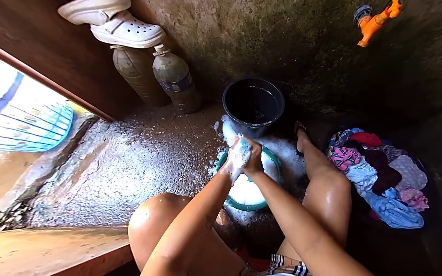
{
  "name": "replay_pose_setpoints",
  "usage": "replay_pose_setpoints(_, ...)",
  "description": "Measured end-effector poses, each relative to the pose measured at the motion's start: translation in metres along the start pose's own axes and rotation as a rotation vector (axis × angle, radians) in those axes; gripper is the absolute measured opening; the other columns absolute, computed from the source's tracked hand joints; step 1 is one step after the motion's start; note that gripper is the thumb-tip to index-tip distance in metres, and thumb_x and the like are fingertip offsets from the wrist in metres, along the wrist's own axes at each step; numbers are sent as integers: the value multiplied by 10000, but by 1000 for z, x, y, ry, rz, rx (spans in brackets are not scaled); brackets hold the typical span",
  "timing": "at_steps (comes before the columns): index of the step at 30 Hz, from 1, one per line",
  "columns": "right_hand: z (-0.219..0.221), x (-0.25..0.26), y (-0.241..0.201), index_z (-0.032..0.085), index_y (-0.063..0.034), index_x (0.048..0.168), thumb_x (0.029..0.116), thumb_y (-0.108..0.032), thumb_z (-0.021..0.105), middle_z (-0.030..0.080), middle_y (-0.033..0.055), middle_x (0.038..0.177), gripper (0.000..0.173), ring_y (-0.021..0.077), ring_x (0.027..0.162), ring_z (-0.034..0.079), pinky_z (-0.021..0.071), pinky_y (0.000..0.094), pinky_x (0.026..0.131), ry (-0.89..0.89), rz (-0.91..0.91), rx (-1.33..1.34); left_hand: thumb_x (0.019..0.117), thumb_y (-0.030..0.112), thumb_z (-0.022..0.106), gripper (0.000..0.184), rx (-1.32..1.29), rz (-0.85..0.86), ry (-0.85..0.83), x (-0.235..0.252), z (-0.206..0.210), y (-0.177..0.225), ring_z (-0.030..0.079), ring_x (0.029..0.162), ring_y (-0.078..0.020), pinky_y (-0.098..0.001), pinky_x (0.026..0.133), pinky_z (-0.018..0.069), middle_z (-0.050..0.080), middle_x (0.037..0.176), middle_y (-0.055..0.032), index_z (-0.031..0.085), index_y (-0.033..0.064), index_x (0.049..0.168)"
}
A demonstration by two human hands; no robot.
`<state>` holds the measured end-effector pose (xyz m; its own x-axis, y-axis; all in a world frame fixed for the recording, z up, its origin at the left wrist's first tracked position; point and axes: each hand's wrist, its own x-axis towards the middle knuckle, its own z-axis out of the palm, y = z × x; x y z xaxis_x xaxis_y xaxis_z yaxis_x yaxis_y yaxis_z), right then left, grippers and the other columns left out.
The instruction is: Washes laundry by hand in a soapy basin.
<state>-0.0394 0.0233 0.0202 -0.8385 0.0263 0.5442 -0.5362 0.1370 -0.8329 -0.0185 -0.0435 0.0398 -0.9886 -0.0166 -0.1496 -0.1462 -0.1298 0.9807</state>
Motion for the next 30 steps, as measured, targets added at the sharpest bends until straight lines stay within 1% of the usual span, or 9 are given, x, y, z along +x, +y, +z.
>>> replay_pose_setpoints(3,-9,21,32,716,87,950,880,-88,684,719,200,861,191,282,819,701,570,477,800,78,140,-112,1050,69,456,162,-153,-107,203,9,16,-6,614,777,-112,-323,733,539,622,845,-41,607,12,1037)
replay_pose_setpoints(8,-2,-21,2,707,65,859,817,-168,668,702,119,759,240,136,735,687,575,308,736,143,124,-20,1070,74,436,192,-177,-157,197,7,3,-26,610,794,-88,-277,762,545,621,869,-44,601,-20,1103)
replay_pose_setpoints(10,-16,-17,27,734,71,912,823,-138,720,721,192,823,228,274,805,704,563,460,809,27,306,-163,1095,227,446,283,-7,-309,245,5,12,-8,605,723,-129,-327,690,536,613,817,-61,620,7,1061)
replay_pose_setpoints(13,-50,7,86,727,62,1043,913,-248,691,694,271,1106,338,409,1105,651,490,590,970,-332,602,-423,1104,446,387,526,226,-289,103,11,20,23,567,711,-162,-368,702,503,584,799,-82,638,-3,991)
replay_pose_setpoints(18,-69,4,97,486,13,1473,1066,-359,439,449,190,1552,554,236,1426,442,381,410,1179,-530,549,153,990,359,675,307,391,-47,-3,10,0,42,619,837,-136,-353,747,518,696,1022,-70,713,103,1153)
replay_pose_setpoints(22,-76,10,78,512,63,1427,954,-184,631,366,277,1579,547,342,1468,382,366,474,1187,-560,344,52,937,257,749,363,456,48,-28,3,-2,57,618,843,-202,-383,729,520,682,1068,-126,677,68,1238)
replay_pose_setpoints(25,-76,22,61,483,58,1442,867,-40,757,500,219,1485,645,230,1349,524,458,382,1124,-632,323,178,866,185,812,408,462,97,-44,2,-4,55,633,783,-172,-351,680,541,691,1028,-109,677,62,1231)
replay_pose_setpoints(28,-73,44,48,671,80,1155,984,-40,601,583,164,1377,220,190,1226,591,515,374,1035,-609,293,265,734,176,923,525,655,51,-111,20,-19,30,653,882,-249,-463,791,563,662,1002,-141,618,26,1135)
replay_pose_setpoints(30,-74,59,34,662,16,1197,1048,-139,516,629,109,1315,260,163,1146,634,550,362,979,-485,293,390,743,267,924,575,936,-161,-232,29,-31,14,676,990,-367,-604,903,526,699,1036,-224,665,-17,1171)
